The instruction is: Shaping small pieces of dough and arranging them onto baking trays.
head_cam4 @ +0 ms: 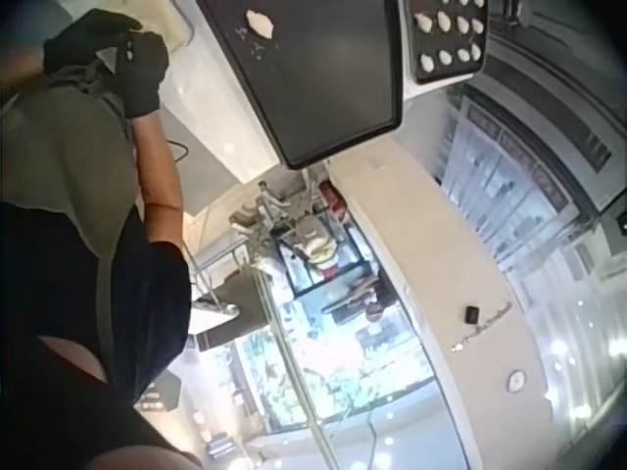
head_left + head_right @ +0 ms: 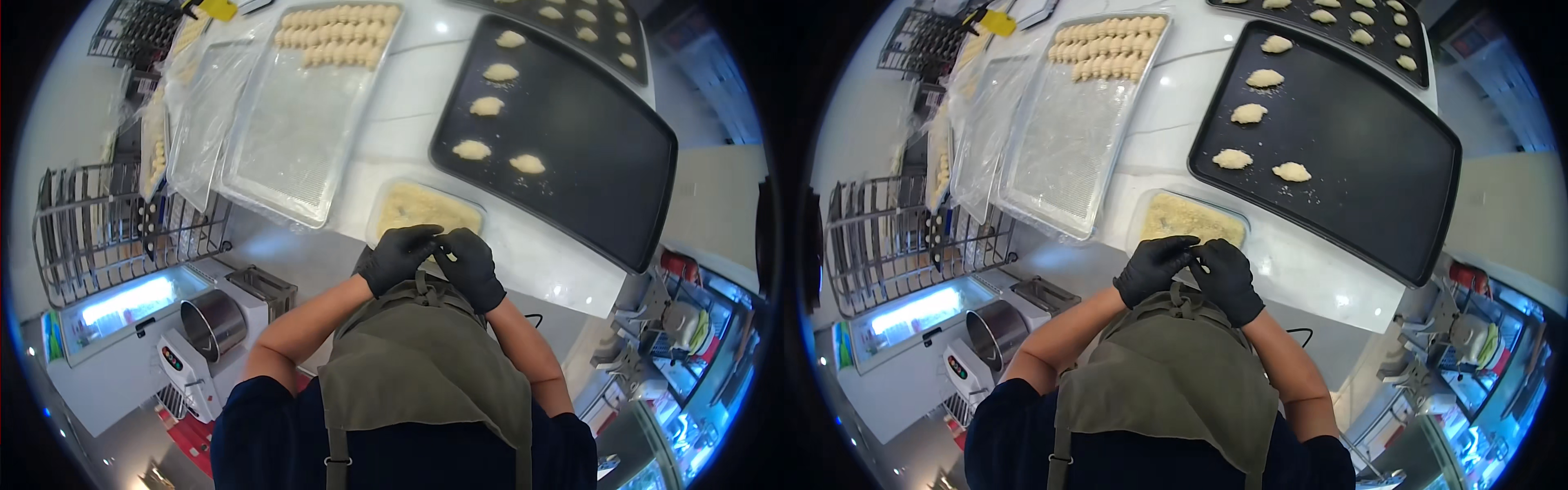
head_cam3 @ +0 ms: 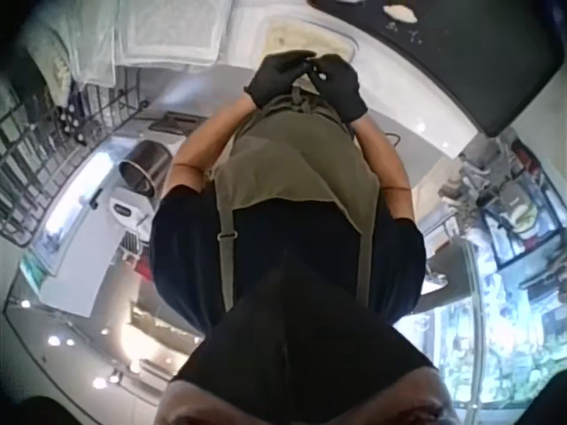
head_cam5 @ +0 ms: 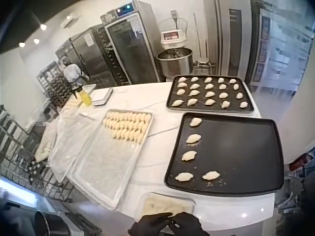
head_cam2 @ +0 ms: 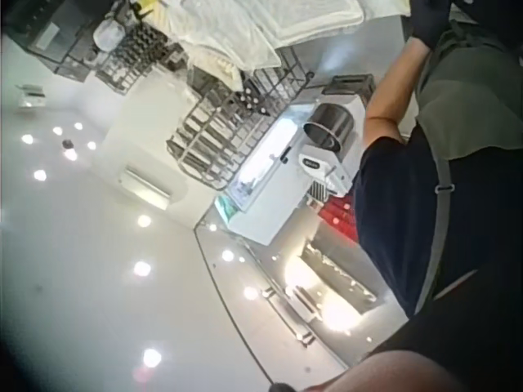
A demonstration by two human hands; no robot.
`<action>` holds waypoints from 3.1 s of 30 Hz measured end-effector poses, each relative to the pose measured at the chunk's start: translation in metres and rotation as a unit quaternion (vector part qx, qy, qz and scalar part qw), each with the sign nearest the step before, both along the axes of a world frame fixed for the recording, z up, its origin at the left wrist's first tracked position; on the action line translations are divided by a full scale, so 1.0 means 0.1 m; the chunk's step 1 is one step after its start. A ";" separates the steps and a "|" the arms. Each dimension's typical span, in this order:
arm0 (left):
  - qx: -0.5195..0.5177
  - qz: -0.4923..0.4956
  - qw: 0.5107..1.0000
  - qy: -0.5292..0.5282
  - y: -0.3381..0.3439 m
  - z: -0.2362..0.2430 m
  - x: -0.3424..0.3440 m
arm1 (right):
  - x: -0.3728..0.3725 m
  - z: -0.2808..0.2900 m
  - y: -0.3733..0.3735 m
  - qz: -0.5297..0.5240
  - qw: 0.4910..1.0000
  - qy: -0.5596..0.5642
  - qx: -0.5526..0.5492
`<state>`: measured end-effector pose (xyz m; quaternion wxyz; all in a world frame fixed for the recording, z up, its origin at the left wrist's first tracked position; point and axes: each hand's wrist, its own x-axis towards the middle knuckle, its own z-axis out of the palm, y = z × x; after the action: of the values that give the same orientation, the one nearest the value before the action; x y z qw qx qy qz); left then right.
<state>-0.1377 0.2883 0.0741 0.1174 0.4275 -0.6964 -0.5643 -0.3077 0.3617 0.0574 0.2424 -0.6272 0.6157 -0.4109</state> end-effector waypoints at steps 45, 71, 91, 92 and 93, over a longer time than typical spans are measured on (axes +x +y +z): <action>0.262 0.249 0.894 0.266 -2.81 -0.54 3.06 | 1.71 0.07 -3.58 -0.155 0.971 0.135 -0.126; 0.173 0.136 0.953 0.208 -1.92 -0.19 2.52 | 0.82 0.68 -1.23 -0.140 0.963 0.011 0.231; 0.104 0.221 0.945 0.217 -0.85 0.13 1.77 | 0.90 -0.73 -1.09 -0.042 0.978 0.205 0.001; 0.101 0.221 0.946 0.213 -0.81 0.12 1.80 | 0.94 -0.72 -1.10 -0.028 0.979 0.198 -0.028; 0.099 0.220 0.948 0.209 -0.78 0.10 1.83 | 0.97 -0.72 -1.11 -0.015 0.980 0.191 -0.057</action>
<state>0.0449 0.2104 0.0845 0.3387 0.4525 -0.4856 -0.6669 -0.2111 0.2506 -0.0149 0.0778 -0.6979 0.6353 -0.3213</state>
